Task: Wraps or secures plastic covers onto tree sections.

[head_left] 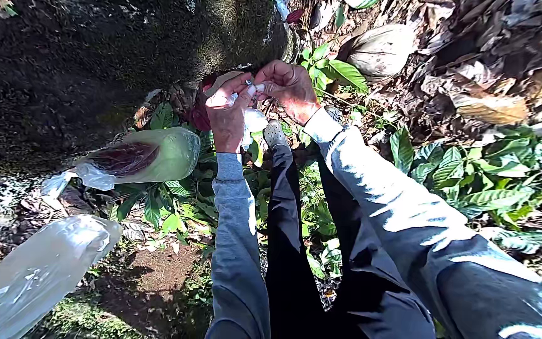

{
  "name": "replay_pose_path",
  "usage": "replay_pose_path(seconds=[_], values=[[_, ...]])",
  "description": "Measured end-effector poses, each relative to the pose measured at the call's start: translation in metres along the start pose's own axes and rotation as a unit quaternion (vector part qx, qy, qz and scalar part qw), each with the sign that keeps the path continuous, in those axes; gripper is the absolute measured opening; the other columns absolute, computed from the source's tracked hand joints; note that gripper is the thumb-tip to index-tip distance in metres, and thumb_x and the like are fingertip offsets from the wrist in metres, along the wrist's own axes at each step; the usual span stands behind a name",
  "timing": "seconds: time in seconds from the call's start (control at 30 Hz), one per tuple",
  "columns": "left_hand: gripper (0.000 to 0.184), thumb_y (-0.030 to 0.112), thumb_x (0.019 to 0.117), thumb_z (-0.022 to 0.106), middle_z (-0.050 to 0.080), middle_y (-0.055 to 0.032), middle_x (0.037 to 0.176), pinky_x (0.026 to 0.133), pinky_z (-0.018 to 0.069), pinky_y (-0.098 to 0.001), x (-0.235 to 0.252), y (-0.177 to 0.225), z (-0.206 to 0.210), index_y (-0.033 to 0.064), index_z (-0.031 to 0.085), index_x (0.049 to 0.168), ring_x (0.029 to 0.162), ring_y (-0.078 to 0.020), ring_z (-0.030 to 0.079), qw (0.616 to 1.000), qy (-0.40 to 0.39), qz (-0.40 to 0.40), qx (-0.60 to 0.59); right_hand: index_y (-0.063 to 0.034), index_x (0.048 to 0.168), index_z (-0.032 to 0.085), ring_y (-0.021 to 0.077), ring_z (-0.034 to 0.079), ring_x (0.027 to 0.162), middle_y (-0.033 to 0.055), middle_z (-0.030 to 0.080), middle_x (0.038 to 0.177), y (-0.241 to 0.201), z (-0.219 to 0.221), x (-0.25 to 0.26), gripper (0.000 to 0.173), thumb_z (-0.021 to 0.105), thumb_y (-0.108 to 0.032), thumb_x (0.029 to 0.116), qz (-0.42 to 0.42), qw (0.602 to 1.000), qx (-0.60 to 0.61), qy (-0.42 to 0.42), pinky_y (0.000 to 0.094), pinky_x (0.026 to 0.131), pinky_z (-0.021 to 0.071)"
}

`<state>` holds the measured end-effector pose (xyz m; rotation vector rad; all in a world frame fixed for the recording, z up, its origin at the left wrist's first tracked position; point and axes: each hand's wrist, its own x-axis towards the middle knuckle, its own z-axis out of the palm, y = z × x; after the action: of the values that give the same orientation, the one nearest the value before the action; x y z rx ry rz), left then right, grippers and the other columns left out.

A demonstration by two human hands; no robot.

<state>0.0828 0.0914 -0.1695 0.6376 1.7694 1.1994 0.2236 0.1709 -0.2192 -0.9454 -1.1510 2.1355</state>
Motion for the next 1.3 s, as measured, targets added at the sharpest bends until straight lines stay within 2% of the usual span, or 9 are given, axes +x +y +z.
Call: replay_pose_path(seconds=[0.07, 0.17, 0.33, 0.47, 0.67, 0.9, 1.03, 1.1, 1.3], values=[[0.016, -0.001, 0.0927, 0.071, 0.074, -0.0167, 0.092, 0.073, 0.0615, -0.0368, 0.0, -0.001, -0.001, -0.0083, 0.071, 0.107, 0.077, -0.0226, 0.07, 1.0, 0.015, 0.002, -0.015, 0.0058, 0.113, 0.067, 0.0186, 0.074, 0.088, 0.0125, 0.074, 0.099, -0.005, -0.003, -0.002, 0.016, 0.066, 0.0, 0.0974, 0.001, 0.999, -0.011, -0.035, 0.0346, 0.084, 0.0632], [0.016, 0.001, 0.093, 0.071, 0.073, -0.0155, 0.091, 0.07, 0.0614, -0.036, 0.001, -0.001, -0.001, -0.0075, 0.069, 0.107, 0.075, -0.0215, 0.069, 0.999, 0.042, -0.002, -0.015, 0.0048, 0.123, 0.063, 0.0184, 0.072, 0.1, 0.0141, 0.071, 0.112, -0.011, 0.0, -0.007, 0.027, 0.066, -0.001, 0.0961, 0.027, 0.998, -0.02, -0.055, 0.0331, 0.093, 0.0607], [0.018, -0.002, 0.0929, 0.07, 0.073, -0.0184, 0.091, 0.07, 0.0619, -0.0365, -0.004, -0.001, 0.008, -0.0095, 0.069, 0.109, 0.074, -0.0235, 0.07, 0.996, 0.077, -0.021, -0.044, 0.0038, 0.111, 0.068, 0.015, 0.072, 0.079, 0.0094, 0.074, 0.091, 0.003, 0.013, -0.005, 0.017, 0.065, -0.009, 0.1003, 0.007, 0.999, -0.016, 0.038, 0.0309, 0.075, 0.0622], [0.018, -0.001, 0.0934, 0.07, 0.073, -0.0202, 0.093, 0.071, 0.0615, -0.0375, -0.008, -0.001, 0.009, -0.0101, 0.069, 0.109, 0.075, -0.0254, 0.069, 0.996, 0.083, -0.001, -0.038, -0.0017, 0.109, 0.066, 0.0116, 0.068, 0.07, 0.0045, 0.07, 0.085, 0.013, 0.026, -0.002, 0.018, 0.059, -0.017, 0.1043, -0.006, 0.993, -0.09, 0.079, 0.0286, 0.063, 0.0594], [0.014, 0.006, 0.0962, 0.07, 0.075, -0.0071, 0.102, 0.085, 0.0613, -0.0322, -0.015, 0.0, 0.022, 0.0005, 0.073, 0.108, 0.093, -0.0141, 0.072, 0.978, 0.125, 0.081, 0.148, -0.0036, 0.107, 0.067, 0.0096, 0.065, 0.066, 0.0029, 0.069, 0.081, 0.015, 0.039, 0.0, 0.018, 0.059, -0.019, 0.1044, 0.006, 0.982, -0.131, 0.136, 0.0277, 0.062, 0.0559], [0.011, 0.009, 0.0955, 0.071, 0.074, -0.0037, 0.103, 0.086, 0.058, -0.0269, -0.015, -0.003, 0.021, 0.0064, 0.076, 0.105, 0.096, -0.0096, 0.069, 0.95, 0.128, 0.118, 0.258, -0.0018, 0.108, 0.067, 0.0117, 0.065, 0.065, 0.0049, 0.069, 0.082, 0.016, 0.035, -0.002, 0.02, 0.059, -0.02, 0.1049, 0.002, 0.986, -0.109, 0.126, 0.028, 0.058, 0.0561], [0.01, 0.006, 0.093, 0.073, 0.074, -0.005, 0.098, 0.086, 0.0594, -0.0306, -0.014, -0.003, 0.021, 0.0028, 0.073, 0.103, 0.094, -0.0129, 0.07, 0.97, 0.156, 0.07, 0.172, -0.001, 0.12, 0.062, 0.0138, 0.069, 0.082, 0.0079, 0.069, 0.101, 0.013, 0.032, -0.008, 0.022, 0.058, -0.013, 0.1019, -0.003, 0.993, -0.095, 0.076, 0.0304, 0.072, 0.0602], [0.01, 0.004, 0.092, 0.073, 0.073, -0.0076, 0.094, 0.082, 0.0601, -0.0328, -0.012, -0.004, 0.021, 0.0007, 0.072, 0.101, 0.09, -0.0159, 0.07, 0.977, 0.165, 0.048, 0.126, -0.0012, 0.126, 0.059, 0.014, 0.068, 0.085, 0.0089, 0.066, 0.109, 0.013, 0.033, -0.013, 0.031, 0.063, -0.008, 0.0962, -0.011, 0.992, -0.107, 0.062, 0.0281, 0.069, 0.0605], [0.009, 0.007, 0.0905, 0.076, 0.073, -0.0065, 0.093, 0.083, 0.0605, -0.0339, -0.012, 0.001, 0.018, 0.0035, 0.073, 0.099, 0.09, -0.0159, 0.07, 0.974, 0.167, 0.022, 0.153, -0.0008, 0.121, 0.065, 0.0142, 0.07, 0.087, 0.0098, 0.07, 0.11, 0.012, 0.039, -0.016, 0.026, 0.062, -0.005, 0.0953, -0.011, 0.992, -0.086, 0.097, 0.0296, 0.075, 0.0617]])
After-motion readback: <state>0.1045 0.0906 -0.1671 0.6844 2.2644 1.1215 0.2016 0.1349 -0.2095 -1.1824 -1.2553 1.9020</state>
